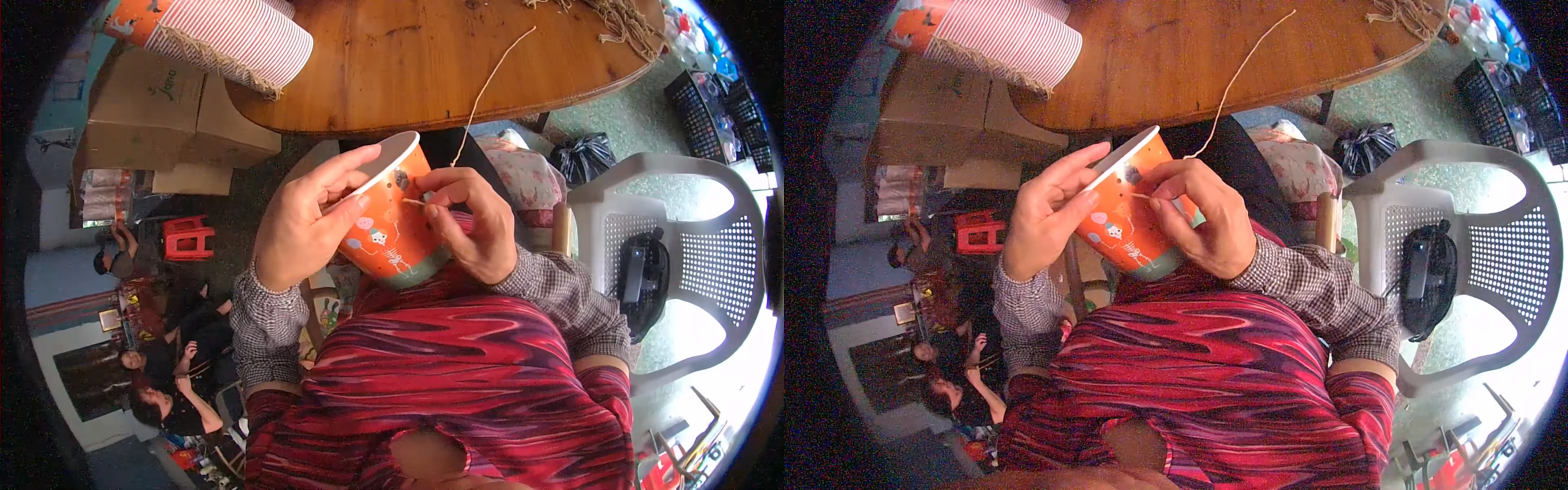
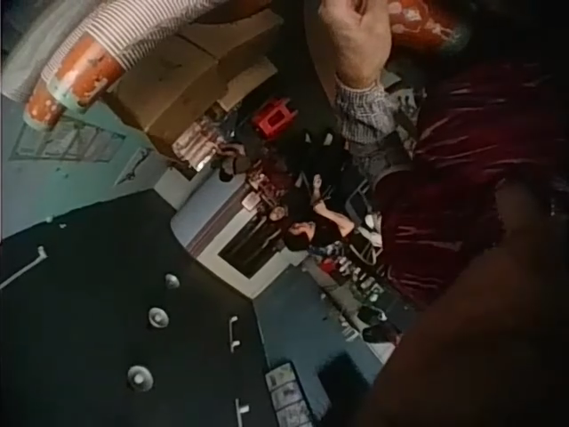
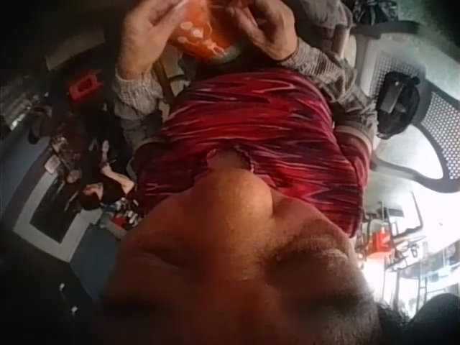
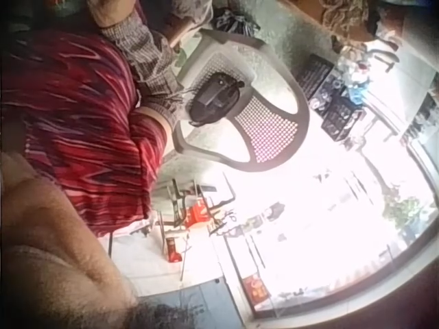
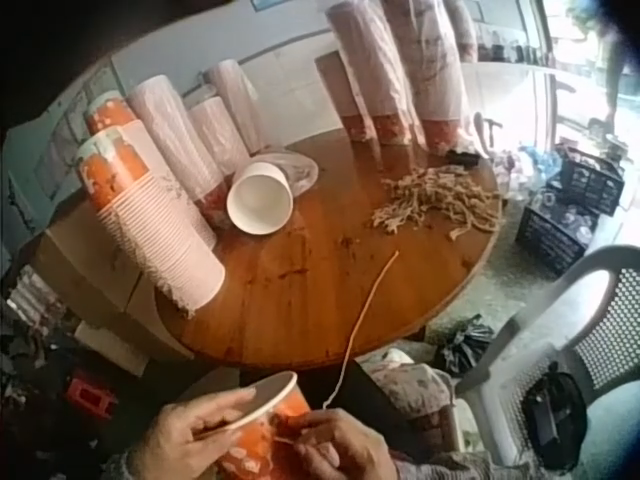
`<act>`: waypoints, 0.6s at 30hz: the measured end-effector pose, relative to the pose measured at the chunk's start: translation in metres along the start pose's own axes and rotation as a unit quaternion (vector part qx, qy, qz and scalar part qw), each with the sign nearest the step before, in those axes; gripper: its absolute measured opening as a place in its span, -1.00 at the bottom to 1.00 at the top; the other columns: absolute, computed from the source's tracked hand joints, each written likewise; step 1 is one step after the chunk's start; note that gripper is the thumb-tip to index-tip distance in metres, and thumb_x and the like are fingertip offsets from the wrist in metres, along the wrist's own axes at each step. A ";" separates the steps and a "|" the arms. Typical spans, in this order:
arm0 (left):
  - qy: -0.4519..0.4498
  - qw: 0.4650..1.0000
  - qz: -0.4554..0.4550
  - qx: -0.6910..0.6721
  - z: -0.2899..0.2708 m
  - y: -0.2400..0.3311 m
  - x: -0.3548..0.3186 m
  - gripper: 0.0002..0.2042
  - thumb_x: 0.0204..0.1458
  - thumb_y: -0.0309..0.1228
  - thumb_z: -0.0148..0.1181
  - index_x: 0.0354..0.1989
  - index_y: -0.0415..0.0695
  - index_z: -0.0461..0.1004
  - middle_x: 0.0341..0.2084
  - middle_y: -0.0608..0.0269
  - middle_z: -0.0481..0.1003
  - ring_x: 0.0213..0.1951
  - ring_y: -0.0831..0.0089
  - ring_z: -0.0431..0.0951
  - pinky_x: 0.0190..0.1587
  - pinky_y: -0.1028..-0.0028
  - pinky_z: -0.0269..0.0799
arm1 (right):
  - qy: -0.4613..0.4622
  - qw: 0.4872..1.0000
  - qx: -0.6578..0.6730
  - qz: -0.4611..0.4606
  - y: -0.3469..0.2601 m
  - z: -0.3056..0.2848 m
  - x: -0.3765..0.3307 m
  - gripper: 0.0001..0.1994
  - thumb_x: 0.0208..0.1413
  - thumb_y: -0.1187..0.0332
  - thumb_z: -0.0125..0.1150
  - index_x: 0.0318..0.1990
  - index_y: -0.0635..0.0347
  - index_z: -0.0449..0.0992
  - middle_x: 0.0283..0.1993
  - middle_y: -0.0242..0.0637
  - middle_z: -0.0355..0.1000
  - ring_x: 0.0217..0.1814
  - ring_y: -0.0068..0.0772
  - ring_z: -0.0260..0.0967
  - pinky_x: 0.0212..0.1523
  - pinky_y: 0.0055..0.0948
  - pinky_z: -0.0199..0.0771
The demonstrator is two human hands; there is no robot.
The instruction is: Threading and tying strings onto decorative paper buckets.
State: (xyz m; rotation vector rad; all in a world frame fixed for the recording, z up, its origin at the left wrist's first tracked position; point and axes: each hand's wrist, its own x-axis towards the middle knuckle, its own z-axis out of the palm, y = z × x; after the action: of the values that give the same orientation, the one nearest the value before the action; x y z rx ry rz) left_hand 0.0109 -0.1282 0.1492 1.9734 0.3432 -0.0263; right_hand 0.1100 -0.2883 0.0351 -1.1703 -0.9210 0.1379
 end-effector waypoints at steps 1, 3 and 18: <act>-0.008 1.000 -0.004 -0.013 0.000 0.000 0.000 -0.58 0.10 -0.68 -0.06 0.18 -0.28 0.23 -0.19 0.09 0.52 -0.19 0.57 0.51 -0.11 0.56 0.42 | 0.001 1.000 0.000 0.000 0.000 0.000 0.000 -0.91 0.01 0.55 0.16 -0.34 0.25 0.38 -0.20 -0.10 0.42 -0.18 -0.17 0.42 -0.14 -0.36 0.39; -0.014 1.000 -0.008 -0.016 0.000 0.001 0.000 -0.58 0.10 -0.67 -0.06 0.18 -0.29 0.23 -0.16 0.08 0.51 -0.17 0.56 0.51 -0.10 0.56 0.42 | 0.003 1.000 0.006 0.000 0.000 0.000 0.000 -0.91 0.01 0.56 0.16 -0.33 0.26 0.38 -0.20 -0.10 0.42 -0.18 -0.16 0.42 -0.14 -0.36 0.39; -0.016 0.998 -0.038 -0.054 0.004 0.007 -0.001 -0.55 0.12 -0.67 -0.06 0.23 -0.23 0.17 -0.10 0.07 0.47 -0.11 0.51 0.49 -0.10 0.53 0.47 | -0.004 0.999 -0.033 -0.021 -0.001 -0.003 0.001 -0.90 -0.01 0.57 0.15 -0.32 0.28 0.39 -0.22 -0.10 0.41 -0.16 -0.14 0.41 -0.13 -0.35 0.40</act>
State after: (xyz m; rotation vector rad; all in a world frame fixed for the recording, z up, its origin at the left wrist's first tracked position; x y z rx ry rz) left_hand 0.0128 -0.1343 0.1544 1.8500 0.3914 -0.0870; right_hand 0.1124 -0.2907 0.0365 -1.2115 -0.9629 0.0793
